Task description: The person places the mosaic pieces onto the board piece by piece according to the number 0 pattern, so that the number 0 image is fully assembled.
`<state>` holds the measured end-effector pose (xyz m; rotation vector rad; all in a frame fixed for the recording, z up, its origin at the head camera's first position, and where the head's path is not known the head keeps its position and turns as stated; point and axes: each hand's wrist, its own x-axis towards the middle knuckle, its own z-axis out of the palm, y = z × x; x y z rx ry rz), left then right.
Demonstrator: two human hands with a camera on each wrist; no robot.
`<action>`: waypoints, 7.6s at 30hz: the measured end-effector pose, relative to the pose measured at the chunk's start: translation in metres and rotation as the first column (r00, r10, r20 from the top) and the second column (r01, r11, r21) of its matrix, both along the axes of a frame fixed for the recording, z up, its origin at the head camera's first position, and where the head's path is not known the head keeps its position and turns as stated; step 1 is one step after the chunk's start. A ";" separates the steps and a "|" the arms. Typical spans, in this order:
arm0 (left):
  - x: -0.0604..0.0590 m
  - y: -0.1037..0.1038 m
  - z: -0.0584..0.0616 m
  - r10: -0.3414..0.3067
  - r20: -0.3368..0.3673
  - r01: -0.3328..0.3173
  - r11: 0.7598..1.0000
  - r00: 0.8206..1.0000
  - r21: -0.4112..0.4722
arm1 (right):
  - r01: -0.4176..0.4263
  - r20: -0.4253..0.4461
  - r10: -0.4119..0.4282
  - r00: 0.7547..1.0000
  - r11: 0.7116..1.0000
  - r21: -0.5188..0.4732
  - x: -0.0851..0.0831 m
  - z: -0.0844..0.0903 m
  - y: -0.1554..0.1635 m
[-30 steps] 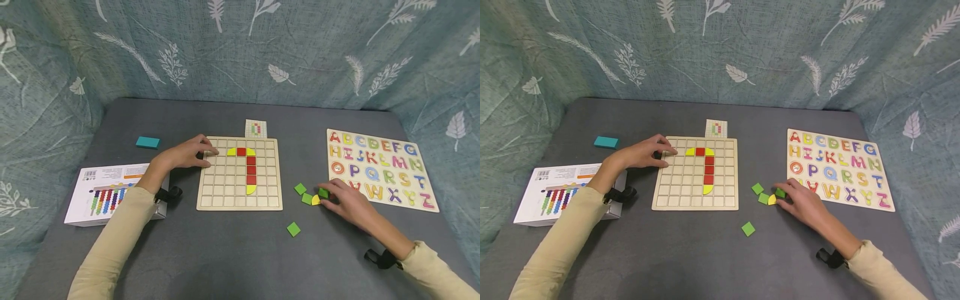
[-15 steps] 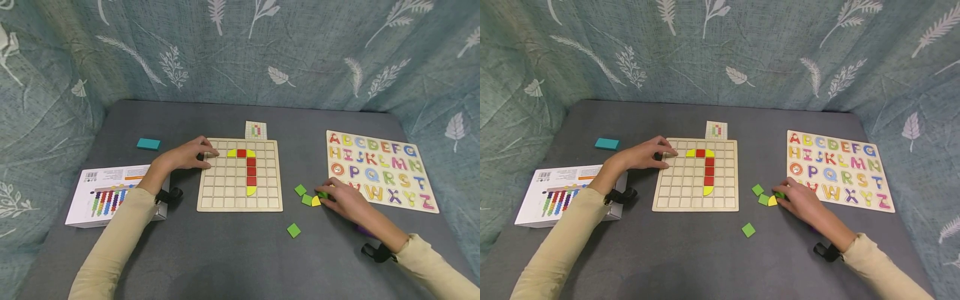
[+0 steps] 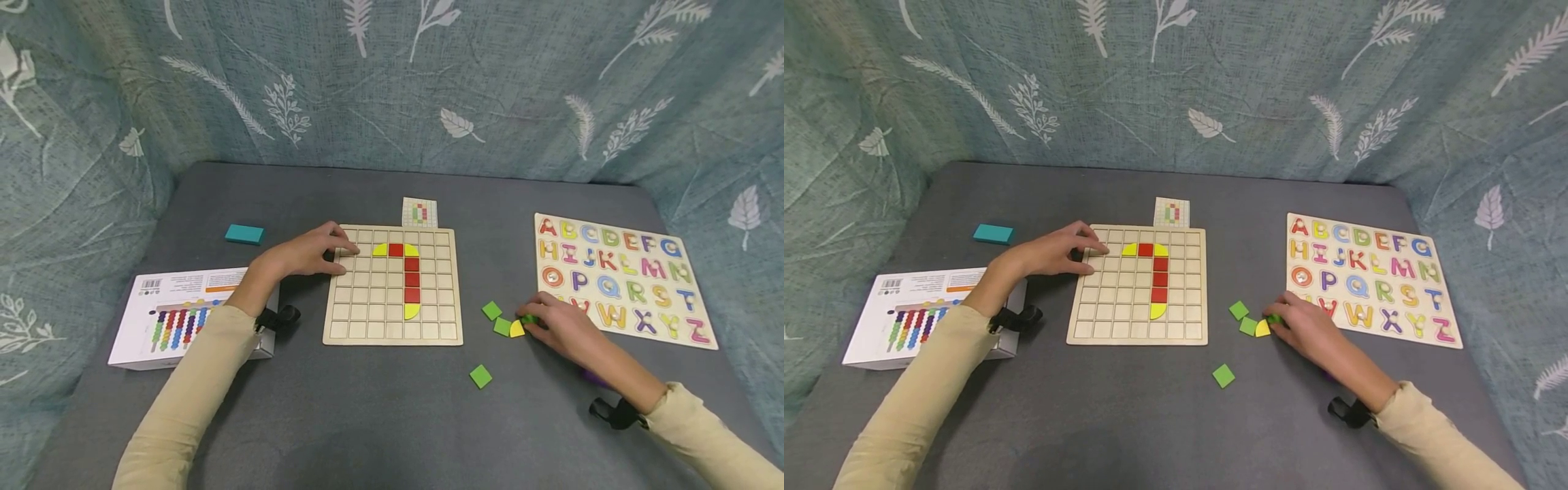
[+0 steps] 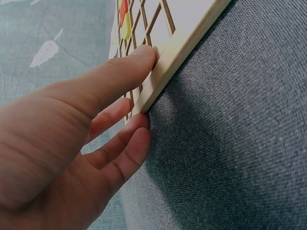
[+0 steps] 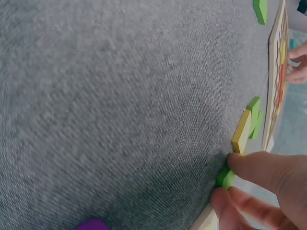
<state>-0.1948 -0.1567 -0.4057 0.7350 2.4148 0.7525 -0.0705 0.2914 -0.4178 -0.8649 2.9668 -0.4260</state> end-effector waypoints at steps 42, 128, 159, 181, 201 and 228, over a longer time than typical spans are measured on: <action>-0.002 -0.001 0.001 0.008 0.042 -0.009 1.000 0.999 0.023 | -0.448 -0.099 0.439 0.893 0.888 -0.105 -0.046 0.003 -0.174; -0.003 0.001 0.001 -0.007 0.030 0.007 1.000 1.000 0.010 | -0.023 -0.052 0.021 0.998 0.999 -0.048 0.013 -0.002 -0.014; -0.002 0.001 0.002 -0.008 0.007 0.008 1.000 1.000 0.004 | 0.092 -0.006 -0.092 0.996 0.994 -0.054 0.014 -0.005 -0.016; -0.001 0.002 0.000 -0.009 -0.008 0.009 1.000 1.000 0.004 | 0.106 0.019 -0.105 0.994 0.992 -0.071 0.014 -0.005 -0.015; -0.002 0.001 -0.001 -0.001 -0.006 0.001 1.000 1.000 0.014 | 0.109 0.026 -0.107 0.994 0.992 -0.056 0.013 -0.005 -0.017; -0.002 0.001 0.001 -0.018 -0.003 0.018 1.000 1.000 0.015 | -0.264 0.128 0.300 0.945 0.934 -0.242 -0.044 0.010 -0.171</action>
